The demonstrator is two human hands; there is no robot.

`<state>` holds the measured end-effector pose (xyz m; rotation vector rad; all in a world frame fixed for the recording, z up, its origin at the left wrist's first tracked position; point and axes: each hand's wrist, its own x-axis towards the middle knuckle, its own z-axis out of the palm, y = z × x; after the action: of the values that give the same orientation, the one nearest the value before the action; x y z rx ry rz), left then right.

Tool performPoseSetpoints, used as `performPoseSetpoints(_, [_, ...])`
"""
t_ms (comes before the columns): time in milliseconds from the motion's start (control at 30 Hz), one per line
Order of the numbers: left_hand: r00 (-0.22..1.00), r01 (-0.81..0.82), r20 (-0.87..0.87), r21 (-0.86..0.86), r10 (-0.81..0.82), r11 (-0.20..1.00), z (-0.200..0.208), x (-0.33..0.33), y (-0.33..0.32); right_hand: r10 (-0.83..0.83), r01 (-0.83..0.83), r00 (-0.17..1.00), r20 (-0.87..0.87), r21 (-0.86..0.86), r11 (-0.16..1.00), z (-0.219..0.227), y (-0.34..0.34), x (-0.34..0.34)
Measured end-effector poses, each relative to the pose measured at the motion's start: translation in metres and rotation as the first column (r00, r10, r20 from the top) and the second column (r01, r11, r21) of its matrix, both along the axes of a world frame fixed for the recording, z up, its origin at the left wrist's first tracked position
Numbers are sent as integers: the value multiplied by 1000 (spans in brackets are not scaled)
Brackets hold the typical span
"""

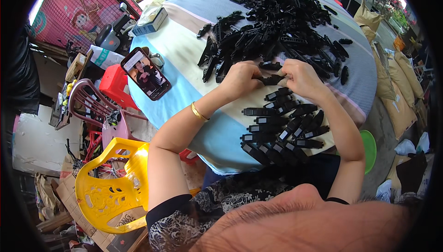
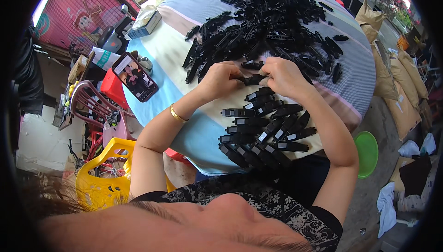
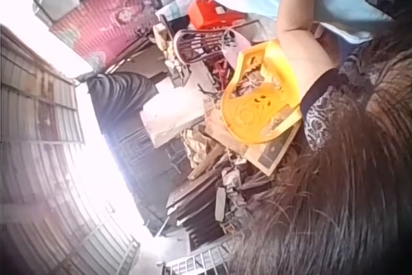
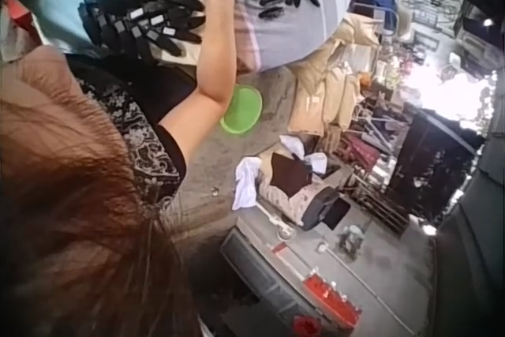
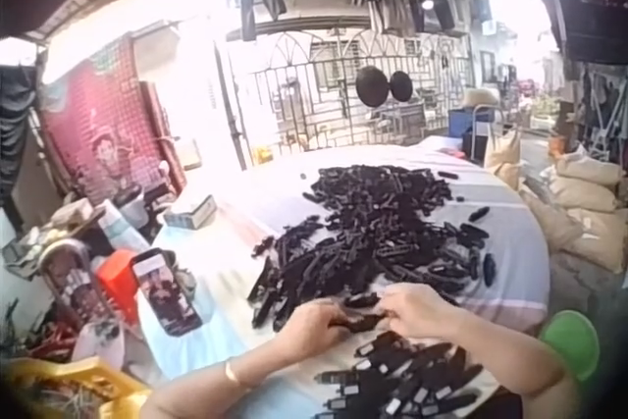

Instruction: Assembling small black plastic clips or components at a table.

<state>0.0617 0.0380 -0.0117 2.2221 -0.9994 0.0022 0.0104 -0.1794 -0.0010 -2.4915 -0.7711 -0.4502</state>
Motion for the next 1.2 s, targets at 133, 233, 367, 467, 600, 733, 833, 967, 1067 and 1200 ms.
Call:
performPoseSetpoints(133, [997,69,48,-17,-68,997,-8,1,-5,64,-64,998,19,0,998,-9,5,11])
performPoseSetpoints(233, [990,142,-23,14,-142,990,-2,5,-2,89,-64,952,-294,91,994,4,3,4])
performPoseSetpoints(367, [960,264,-99,2,-263,964,9,7,-5,227,-97,825,-517,266,959,16,-11,7])
performPoseSetpoints(467, [947,158,287,-28,-144,987,2,9,-14,-90,138,973,-215,219,966,18,-23,41])
performPoseSetpoints(600, [870,88,481,66,-109,994,-15,15,-25,-253,282,947,196,-136,950,25,-36,103])
performPoseSetpoints(733, [880,125,454,69,-142,990,-17,15,-18,-318,375,926,202,-419,827,17,-18,149])
performPoseSetpoints(833, [896,147,421,24,-143,989,-17,16,-11,-425,376,905,34,-531,759,24,-3,159])
performPoseSetpoints(967, [919,191,355,-20,-172,981,-15,14,-6,-388,307,922,-4,-603,736,21,-7,142])
performPoseSetpoints(1067, [928,225,316,-59,-196,973,-11,11,-6,-260,246,964,58,-572,783,14,-16,106])
performPoseSetpoints(1200, [945,309,175,-194,-277,931,-16,10,-7,-128,196,977,173,-467,862,8,-21,67])
